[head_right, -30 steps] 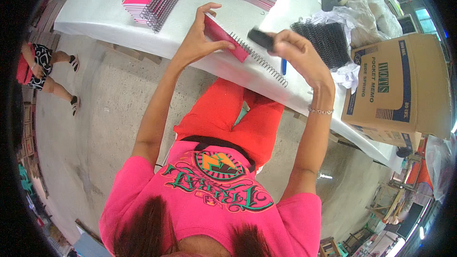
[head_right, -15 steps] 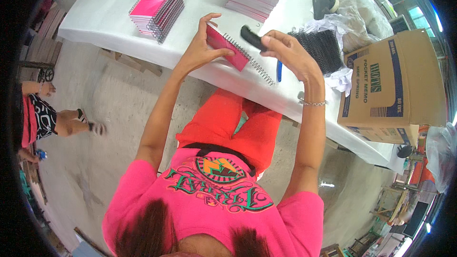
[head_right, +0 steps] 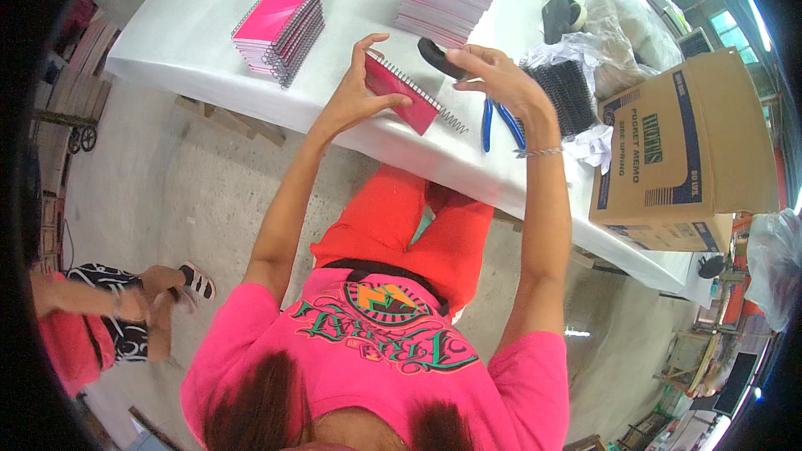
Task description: The person repeatedly picks up pink spiral-bound notebooks, inserts black spiral bindings using pliers, and stacks the finished notebooks on a white table. The process is continuous and repetitive, with the person handling each notebook individually.
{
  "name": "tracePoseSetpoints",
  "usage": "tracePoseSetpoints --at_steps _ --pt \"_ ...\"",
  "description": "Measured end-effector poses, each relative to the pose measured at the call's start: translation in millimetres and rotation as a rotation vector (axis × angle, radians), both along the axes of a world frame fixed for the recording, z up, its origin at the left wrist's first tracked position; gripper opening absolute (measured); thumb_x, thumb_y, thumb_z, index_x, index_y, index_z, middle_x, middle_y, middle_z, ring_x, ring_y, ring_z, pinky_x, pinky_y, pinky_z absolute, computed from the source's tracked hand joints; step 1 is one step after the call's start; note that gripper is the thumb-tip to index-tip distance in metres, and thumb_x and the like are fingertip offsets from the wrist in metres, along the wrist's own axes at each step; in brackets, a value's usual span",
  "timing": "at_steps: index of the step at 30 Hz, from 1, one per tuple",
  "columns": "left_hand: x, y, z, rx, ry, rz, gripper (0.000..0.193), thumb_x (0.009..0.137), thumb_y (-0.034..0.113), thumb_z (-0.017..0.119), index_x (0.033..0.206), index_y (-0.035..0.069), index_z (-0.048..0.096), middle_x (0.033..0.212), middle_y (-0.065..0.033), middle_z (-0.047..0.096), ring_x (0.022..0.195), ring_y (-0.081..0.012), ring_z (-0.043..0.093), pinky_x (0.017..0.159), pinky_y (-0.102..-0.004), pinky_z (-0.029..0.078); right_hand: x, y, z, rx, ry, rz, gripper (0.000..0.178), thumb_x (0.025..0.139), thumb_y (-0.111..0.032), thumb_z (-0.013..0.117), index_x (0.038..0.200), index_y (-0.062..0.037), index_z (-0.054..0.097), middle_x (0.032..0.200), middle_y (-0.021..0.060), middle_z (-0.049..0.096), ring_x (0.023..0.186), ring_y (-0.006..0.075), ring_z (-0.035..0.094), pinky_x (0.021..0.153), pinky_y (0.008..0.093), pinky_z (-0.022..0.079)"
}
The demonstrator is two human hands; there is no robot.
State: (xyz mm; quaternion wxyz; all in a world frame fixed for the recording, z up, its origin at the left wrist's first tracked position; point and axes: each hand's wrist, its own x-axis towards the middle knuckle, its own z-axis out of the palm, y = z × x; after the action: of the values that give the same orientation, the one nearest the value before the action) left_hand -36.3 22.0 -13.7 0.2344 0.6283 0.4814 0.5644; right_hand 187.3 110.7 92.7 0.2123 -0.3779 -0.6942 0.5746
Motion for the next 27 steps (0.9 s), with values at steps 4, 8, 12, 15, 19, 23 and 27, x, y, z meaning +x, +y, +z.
tracePoseSetpoints --at_steps 4,8,12,15,19,23,27 --pt "-2.8 -4.6 2.8 -0.096 -0.017 0.015 0.107 0.064 0.028 0.093 0.146 0.013 0.027 0.108 -0.0093 0.054 0.098 -0.0216 0.06 0.092 -0.0349 0.049 -11.7 -4.6 7.6 0.103 -0.37 0.227 0.044 0.092 -0.042 0.067 0.102 0.0004 0.065 0.095 0.0061 0.062 0.088 0.0133 0.058 0.081 0.0275 0.052" --pt "0.5 -2.3 1.4 -0.005 -0.035 0.006 0.107 0.062 0.03 0.093 0.145 0.013 0.028 0.118 -0.0128 0.051 0.109 -0.0256 0.055 0.097 -0.0371 0.045 -7.1 -2.1 -14.4 -0.093 0.085 -0.009 0.038 0.091 -0.041 0.07 0.092 -0.003 0.067 0.087 0.004 0.064 0.082 0.0119 0.057 0.07 0.024 0.046" --pt "3.7 -3.9 2.0 -0.132 -0.145 -0.065 0.106 0.06 0.035 0.093 0.143 0.01 0.031 0.14 -0.019 0.044 0.131 -0.0344 0.045 0.109 -0.0416 0.038 -6.5 21.5 -30.4 0.205 -0.585 0.274 0.058 0.086 -0.046 0.073 0.117 0.001 0.059 0.119 0.0121 0.061 0.109 0.0242 0.058 0.088 0.0371 0.05" --pt "3.1 -5.3 1.6 -0.104 -0.174 0.012 0.094 0.067 0.032 0.09 0.139 0.008 0.034 0.137 -0.0177 0.046 0.129 -0.033 0.046 0.109 -0.0409 0.037 2.8 5.4 -50.6 0.428 -0.143 0.011 0.053 0.085 -0.043 0.075 0.115 -0.0014 0.061 0.119 0.0117 0.062 0.104 0.023 0.059 0.083 0.0364 0.049" --pt "22.5 -7.2 -6.2 0.018 -0.204 0.214 0.07 0.082 0.025 0.079 0.134 0.005 0.038 0.133 -0.0171 0.047 0.126 -0.0319 0.047 0.108 -0.0404 0.036 48.1 -15.8 -87.1 0.968 -0.386 -0.373 0.055 0.086 -0.041 0.074 0.127 -0.0081 0.057 0.12 0.0177 0.059 0.111 0.0355 0.054 0.097 0.0462 0.04" --pt "38.6 -15.7 -8.4 0.091 -0.297 0.289 0.05 0.096 0.026 0.064 0.134 0.003 0.039 0.129 -0.0107 0.049 0.116 -0.0218 0.048 0.091 -0.032 0.043 45.4 -64.1 -114.1 0.911 -0.83 -0.626 0.058 0.087 -0.04 0.071 0.135 -0.0126 0.052 0.128 0.0206 0.052 0.12 0.0399 0.044 0.101 0.0571 0.031" --pt "39.2 -21.6 -1.9 -0.043 -0.338 0.222 0.035 0.098 0.023 0.062 0.124 0.002 0.051 0.119 -0.0109 0.056 0.108 -0.0198 0.054 0.09 -0.0304 0.044 56.8 -64.9 -121.4 0.893 -0.695 -0.694 0.055 0.089 -0.034 0.068 0.137 -0.0129 0.051 0.13 0.0218 0.049 0.121 0.0389 0.044 0.102 0.0566 0.032"
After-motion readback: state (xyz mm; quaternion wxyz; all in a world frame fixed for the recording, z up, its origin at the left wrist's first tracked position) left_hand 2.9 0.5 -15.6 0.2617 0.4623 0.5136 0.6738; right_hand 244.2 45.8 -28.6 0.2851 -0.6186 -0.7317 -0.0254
